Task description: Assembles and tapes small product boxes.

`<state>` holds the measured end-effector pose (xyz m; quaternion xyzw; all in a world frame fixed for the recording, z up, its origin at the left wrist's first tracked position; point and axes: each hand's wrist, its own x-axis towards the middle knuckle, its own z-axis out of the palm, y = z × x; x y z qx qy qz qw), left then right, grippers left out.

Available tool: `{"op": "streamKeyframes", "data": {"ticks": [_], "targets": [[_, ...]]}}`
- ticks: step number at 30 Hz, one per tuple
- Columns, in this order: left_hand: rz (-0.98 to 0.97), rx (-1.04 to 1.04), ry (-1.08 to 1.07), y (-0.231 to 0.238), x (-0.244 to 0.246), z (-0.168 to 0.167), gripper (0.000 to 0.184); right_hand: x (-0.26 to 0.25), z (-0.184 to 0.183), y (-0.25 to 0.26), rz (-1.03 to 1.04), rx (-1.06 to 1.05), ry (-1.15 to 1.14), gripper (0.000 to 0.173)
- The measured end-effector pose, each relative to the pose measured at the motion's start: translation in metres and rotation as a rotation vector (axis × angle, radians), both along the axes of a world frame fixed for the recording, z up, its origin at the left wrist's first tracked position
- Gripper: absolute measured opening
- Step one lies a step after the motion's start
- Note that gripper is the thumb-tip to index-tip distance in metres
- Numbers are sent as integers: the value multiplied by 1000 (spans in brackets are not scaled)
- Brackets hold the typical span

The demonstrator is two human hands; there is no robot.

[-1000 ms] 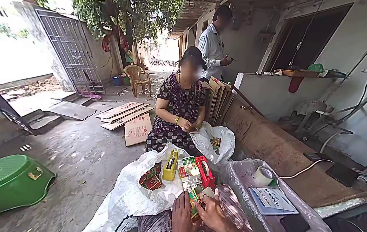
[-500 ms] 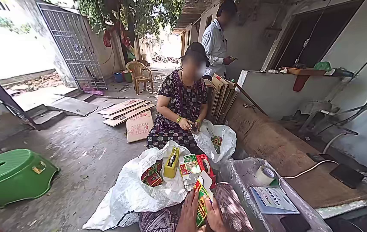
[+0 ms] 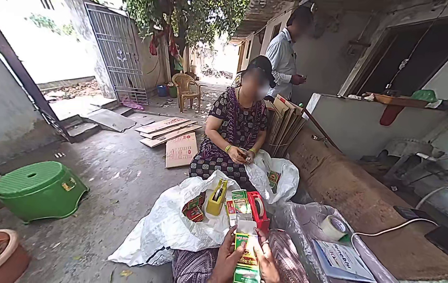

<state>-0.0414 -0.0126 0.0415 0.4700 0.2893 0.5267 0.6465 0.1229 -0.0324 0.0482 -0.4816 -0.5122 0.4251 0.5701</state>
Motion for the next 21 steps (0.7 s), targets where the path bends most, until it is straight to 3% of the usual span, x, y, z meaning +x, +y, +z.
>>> {"op": "streamKeyframes", "data": {"ticks": [4, 8, 11, 16, 21], "targets": [[-7, -13, 18, 0, 0, 1, 53, 2, -2, -12, -83, 11, -93, 40], [-20, 32, 82, -5, 3, 5, 46, 5, -5, -10, -225, -54, -206, 61], [48, 98, 193, -2, 2, -4, 25, 6, -4, -9, -132, -59, -153, 56], [133, 157, 323, 4, 0, -11, 40, 5, -3, 10, -59, -18, -11, 41], [100, 294, 410, 8, -3, -17, 43, 19, 5, 42, 8, -45, -161, 24]]}}
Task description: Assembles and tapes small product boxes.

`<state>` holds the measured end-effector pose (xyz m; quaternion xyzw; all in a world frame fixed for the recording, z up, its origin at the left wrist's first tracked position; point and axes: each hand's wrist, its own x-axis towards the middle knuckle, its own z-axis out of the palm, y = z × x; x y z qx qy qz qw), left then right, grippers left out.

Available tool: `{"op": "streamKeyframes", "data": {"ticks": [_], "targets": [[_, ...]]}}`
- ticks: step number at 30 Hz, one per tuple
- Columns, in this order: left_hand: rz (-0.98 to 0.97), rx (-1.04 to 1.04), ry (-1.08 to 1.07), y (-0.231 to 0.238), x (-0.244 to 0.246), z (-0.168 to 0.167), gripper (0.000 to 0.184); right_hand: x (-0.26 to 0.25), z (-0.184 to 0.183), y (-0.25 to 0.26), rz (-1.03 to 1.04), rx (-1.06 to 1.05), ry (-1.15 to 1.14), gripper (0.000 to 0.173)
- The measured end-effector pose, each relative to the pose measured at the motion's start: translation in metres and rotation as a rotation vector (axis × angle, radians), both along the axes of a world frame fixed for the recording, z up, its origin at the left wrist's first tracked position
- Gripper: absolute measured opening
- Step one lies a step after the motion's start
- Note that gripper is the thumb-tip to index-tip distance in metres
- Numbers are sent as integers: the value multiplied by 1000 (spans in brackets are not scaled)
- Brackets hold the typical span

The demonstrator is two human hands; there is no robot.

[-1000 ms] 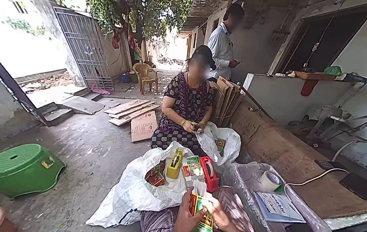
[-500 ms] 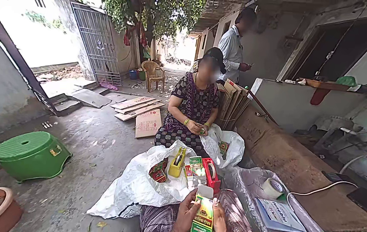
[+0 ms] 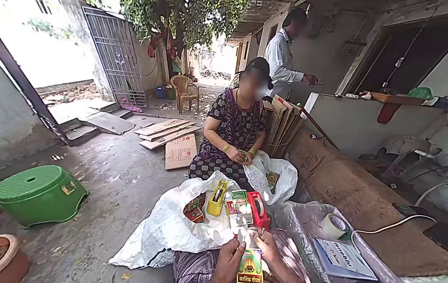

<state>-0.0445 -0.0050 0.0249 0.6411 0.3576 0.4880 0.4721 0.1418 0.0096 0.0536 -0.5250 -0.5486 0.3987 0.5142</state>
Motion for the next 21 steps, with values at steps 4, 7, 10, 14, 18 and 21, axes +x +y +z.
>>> {"op": "streamKeyframes", "data": {"ticks": [4, 7, 10, 14, 18, 21], "targets": [[30, -44, -77, 1, -1, 4, 36, 9, 8, 7, 101, 93, -146, 20], [34, -237, -329, 0, -3, 13, 36, 10, 9, 3, 151, 239, -131, 17], [92, -395, -429, 6, -7, 21, 32, 6, 12, -1, 187, 306, -187, 18], [81, -471, -420, 6, -11, 26, 21, 3, 11, -2, 210, 310, -264, 15], [56, -590, -442, 7, -14, 28, 19, 3, 12, 0, 219, 276, -247, 11], [87, -518, -412, 7, -13, 26, 15, 4, 21, 3, 283, 116, -206, 23]]}}
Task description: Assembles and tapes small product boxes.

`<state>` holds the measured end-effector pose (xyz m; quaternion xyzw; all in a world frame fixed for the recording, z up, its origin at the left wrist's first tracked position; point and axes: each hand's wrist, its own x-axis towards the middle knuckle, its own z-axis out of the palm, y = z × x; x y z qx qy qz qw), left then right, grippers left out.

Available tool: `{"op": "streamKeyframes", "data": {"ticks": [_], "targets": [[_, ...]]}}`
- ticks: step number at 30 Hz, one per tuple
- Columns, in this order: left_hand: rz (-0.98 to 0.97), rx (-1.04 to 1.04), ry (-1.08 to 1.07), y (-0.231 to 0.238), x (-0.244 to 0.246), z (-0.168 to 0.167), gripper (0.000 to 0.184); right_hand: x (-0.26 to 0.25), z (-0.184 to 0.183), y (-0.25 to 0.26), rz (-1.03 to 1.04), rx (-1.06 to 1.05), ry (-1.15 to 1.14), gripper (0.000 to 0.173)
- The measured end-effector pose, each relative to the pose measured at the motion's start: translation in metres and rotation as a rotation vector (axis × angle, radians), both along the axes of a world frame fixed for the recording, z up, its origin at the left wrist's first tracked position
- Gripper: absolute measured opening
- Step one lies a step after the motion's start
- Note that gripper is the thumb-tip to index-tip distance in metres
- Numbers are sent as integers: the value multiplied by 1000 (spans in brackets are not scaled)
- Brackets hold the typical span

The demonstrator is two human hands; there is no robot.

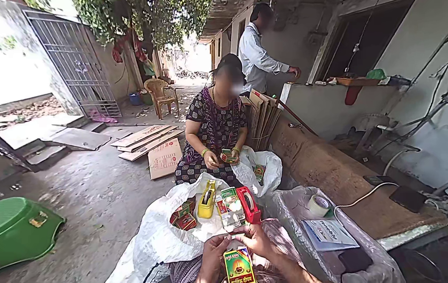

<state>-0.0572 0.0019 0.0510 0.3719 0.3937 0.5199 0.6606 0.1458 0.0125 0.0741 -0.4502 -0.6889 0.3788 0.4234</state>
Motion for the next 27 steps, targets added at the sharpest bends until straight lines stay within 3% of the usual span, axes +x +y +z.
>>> {"op": "streamKeyframes", "data": {"ticks": [2, 6, 10, 11, 14, 15, 17, 20, 24, 27], "targets": [[12, 51, 33, 0, 1, 0, 14, 3, 5, 4, 31, -90, -31, 22], [46, 104, 80, 0, 4, -5, 14, 7, 5, 11, 42, -79, -142, 22], [-23, 109, 97, -4, 5, 3, 40, -6, 12, 8, -328, -71, -130, 21], [-54, 170, 209, -5, 4, -1, 46, -8, 14, 7, -438, -62, -125, 20], [-13, 405, 775, -11, 7, -9, 106, -9, 12, 7, -611, -27, -85, 17], [19, 453, 937, -15, 9, -9, 114, -10, 11, 6, -611, -26, -64, 17], [59, 492, 1077, -22, 12, -7, 113, -12, 8, 1, -551, -58, 8, 25], [127, 616, 1049, -22, 14, -12, 106, -11, -2, -4, -400, -80, 135, 37], [97, 620, 1025, -15, 9, -13, 102, -15, -7, -12, -237, -15, 299, 24], [43, 640, 1036, -14, 8, -11, 101, -21, -3, -15, -395, -105, 310, 19]]}}
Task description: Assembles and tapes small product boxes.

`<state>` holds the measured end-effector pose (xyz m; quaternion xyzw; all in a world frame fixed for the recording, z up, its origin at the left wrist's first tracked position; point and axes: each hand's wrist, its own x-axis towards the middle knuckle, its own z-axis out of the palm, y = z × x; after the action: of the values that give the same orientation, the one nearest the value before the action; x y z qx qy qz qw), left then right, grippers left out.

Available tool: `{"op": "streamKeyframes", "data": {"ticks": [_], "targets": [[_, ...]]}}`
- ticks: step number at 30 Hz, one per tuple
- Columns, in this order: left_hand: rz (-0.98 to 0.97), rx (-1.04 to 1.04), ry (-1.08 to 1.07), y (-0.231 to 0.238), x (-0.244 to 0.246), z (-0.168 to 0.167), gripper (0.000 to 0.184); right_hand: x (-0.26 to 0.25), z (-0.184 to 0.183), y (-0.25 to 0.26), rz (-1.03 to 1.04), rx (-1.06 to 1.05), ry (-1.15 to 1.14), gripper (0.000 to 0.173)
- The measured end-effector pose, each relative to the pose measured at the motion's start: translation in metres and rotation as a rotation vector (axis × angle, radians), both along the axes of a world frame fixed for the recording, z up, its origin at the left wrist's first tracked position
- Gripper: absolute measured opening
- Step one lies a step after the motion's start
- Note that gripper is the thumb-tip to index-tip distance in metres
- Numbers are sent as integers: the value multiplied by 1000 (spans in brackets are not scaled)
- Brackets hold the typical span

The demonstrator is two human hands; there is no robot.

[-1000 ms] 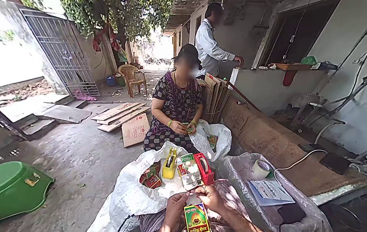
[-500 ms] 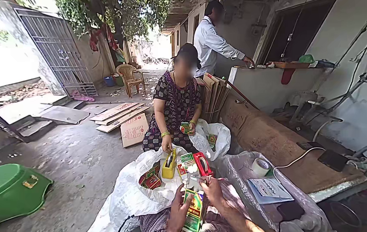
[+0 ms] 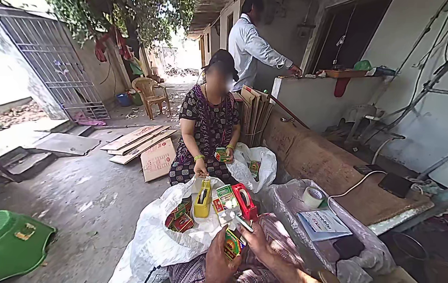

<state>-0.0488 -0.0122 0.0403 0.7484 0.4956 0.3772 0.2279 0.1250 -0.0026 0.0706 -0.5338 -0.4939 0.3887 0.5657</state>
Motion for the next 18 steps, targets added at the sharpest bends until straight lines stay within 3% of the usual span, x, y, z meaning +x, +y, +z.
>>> {"op": "streamKeyframes", "data": {"ticks": [4, 8, 11, 14, 18], "targets": [[-13, -17, 4, -3, 1, 2, 101, 1, -5, -2, -18, 15, -109, 26], [-15, 35, -28, 0, 1, -1, 100, 3, -5, -10, 182, 174, -98, 50], [-21, 21, -46, -1, 1, -3, 102, 4, -6, -12, 238, 202, -128, 47], [-32, -17, -65, -1, 0, -2, 104, 13, -15, -8, 304, 362, -304, 46], [-33, -30, -83, 0, -1, -3, 104, 26, -18, -5, 404, 402, -465, 49]]}}
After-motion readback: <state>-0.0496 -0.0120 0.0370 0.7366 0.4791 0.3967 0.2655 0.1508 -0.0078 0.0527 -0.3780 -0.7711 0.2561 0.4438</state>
